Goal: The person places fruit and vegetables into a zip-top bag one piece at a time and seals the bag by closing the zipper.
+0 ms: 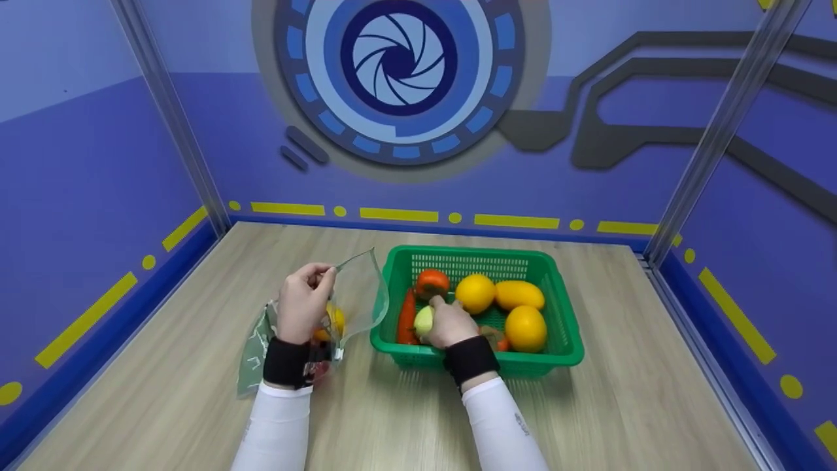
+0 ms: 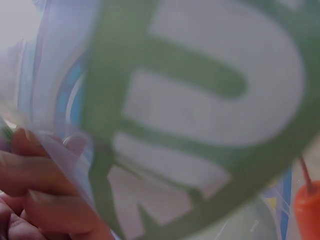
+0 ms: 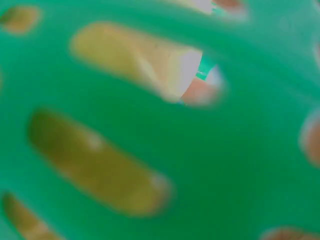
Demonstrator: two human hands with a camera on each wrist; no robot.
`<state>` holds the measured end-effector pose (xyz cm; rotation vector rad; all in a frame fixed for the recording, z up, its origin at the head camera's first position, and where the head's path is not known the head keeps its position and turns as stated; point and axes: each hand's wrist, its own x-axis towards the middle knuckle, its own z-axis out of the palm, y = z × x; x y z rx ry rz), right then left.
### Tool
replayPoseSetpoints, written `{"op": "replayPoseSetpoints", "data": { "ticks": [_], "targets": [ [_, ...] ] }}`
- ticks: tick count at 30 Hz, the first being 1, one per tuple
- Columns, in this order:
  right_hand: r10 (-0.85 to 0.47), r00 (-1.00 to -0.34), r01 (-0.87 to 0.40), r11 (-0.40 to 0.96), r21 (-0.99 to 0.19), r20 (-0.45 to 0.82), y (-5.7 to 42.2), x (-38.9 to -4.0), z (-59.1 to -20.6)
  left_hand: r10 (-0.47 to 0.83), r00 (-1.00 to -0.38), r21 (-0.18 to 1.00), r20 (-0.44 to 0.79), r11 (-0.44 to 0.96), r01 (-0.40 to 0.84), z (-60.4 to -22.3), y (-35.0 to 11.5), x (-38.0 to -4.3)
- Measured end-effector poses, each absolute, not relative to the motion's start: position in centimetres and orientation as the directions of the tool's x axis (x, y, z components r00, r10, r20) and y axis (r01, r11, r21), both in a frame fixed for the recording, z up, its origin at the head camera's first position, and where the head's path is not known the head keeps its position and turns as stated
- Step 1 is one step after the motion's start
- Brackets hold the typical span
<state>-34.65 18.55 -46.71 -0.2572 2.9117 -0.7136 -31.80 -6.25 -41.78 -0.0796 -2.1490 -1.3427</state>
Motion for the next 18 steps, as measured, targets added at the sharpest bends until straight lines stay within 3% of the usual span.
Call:
{"op": "replayPoseSetpoints", "data": {
  "ticks": [18],
  "targets": [
    [-0.179, -0.979, -0.118, 0.89, -0.44, -0.1, 20.4, -34.0, -46.3, -0.252, -0.82, 0.793, 0.515, 0.504, 0.343, -41.8, -6.3, -31.8]
  ]
}}
